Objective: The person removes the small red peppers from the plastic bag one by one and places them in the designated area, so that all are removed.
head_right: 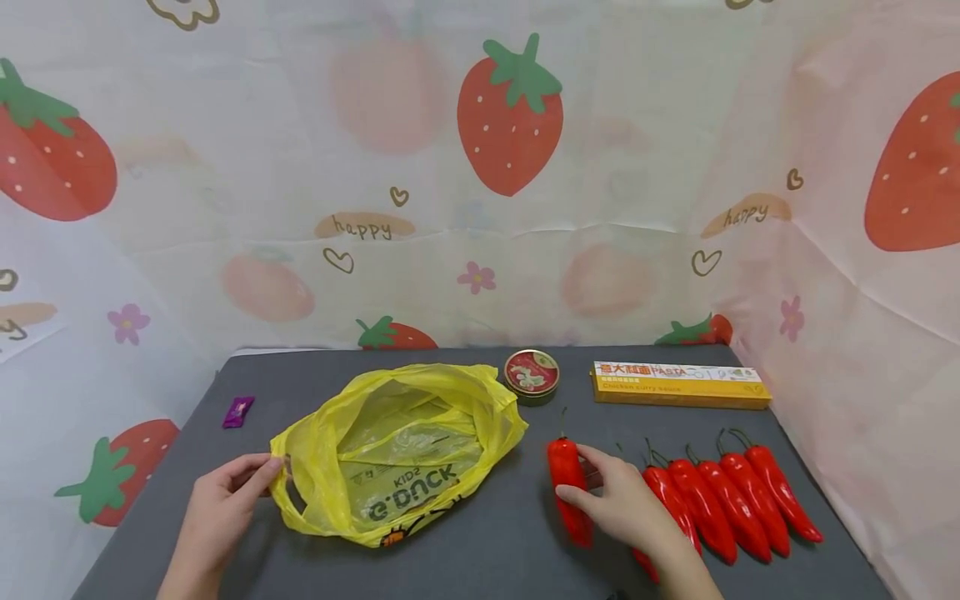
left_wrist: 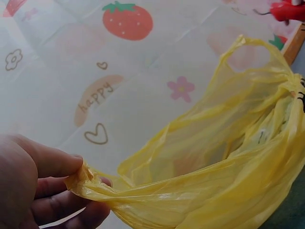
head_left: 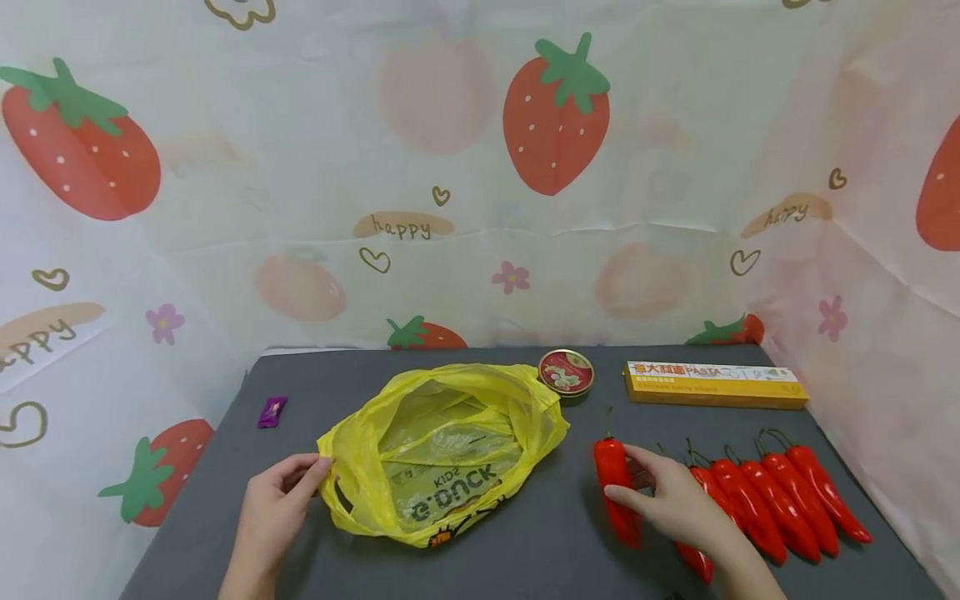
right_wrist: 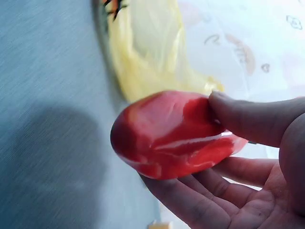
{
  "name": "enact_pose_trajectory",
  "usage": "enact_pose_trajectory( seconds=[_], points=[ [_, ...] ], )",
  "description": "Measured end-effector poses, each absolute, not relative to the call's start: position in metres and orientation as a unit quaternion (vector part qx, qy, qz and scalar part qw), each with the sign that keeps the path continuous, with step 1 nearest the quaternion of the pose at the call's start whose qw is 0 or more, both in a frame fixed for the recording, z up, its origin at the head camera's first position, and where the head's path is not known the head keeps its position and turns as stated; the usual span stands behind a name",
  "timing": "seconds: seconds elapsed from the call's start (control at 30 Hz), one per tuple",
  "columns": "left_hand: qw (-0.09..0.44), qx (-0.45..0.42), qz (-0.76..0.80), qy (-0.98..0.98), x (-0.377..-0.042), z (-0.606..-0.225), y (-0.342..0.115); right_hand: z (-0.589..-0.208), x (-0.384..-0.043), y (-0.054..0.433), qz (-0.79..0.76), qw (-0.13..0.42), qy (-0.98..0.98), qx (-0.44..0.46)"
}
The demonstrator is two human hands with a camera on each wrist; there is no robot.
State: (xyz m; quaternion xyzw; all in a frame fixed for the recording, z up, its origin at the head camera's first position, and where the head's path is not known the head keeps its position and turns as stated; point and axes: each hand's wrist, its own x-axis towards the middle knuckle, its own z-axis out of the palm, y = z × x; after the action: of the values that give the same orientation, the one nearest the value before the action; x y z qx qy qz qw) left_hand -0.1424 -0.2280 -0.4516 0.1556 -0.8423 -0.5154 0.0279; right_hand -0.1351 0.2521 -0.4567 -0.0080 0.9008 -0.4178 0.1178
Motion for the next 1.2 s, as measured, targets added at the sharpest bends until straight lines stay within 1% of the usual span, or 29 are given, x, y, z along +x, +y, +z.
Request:
enact_pose_trajectory(
  seconds=[0.1,0.2,0.53,0.67,0.9,1.2],
  points=[
    [0.039,0.163,-0.522,-0.836,-0.141,-0.45,-0.232,-0.464,-0.13,0.263,-0.403,0.123,0.907,0.001],
    [0.037,0.161,-0.531,-0.832,-0.139,-0.449,-0.235,-0.469,-0.125,0.271,-0.376,0.124,0.918,0.013],
    [-0.033,0.114,-0.598,-0.792,-0.138,-0.45,-0.217,-0.476,-0.116,0.275,-0.301,0.124,0.944,0.043],
    [-0.05,0.107,-0.625,-0.772,-0.137,-0.45,-0.209,-0.48,-0.115,0.27,-0.259,0.112,0.959,0.038],
    [-0.053,0.098,-0.624,-0.774,-0.135,-0.448,-0.203,-0.483,-0.112,0.258,-0.155,0.081,0.985,0.015],
    [-0.089,0.141,-0.621,-0.766,-0.121,-0.456,-0.195,-0.483,-0.11,0.26,-0.114,0.061,0.991,0.042]
  ],
)
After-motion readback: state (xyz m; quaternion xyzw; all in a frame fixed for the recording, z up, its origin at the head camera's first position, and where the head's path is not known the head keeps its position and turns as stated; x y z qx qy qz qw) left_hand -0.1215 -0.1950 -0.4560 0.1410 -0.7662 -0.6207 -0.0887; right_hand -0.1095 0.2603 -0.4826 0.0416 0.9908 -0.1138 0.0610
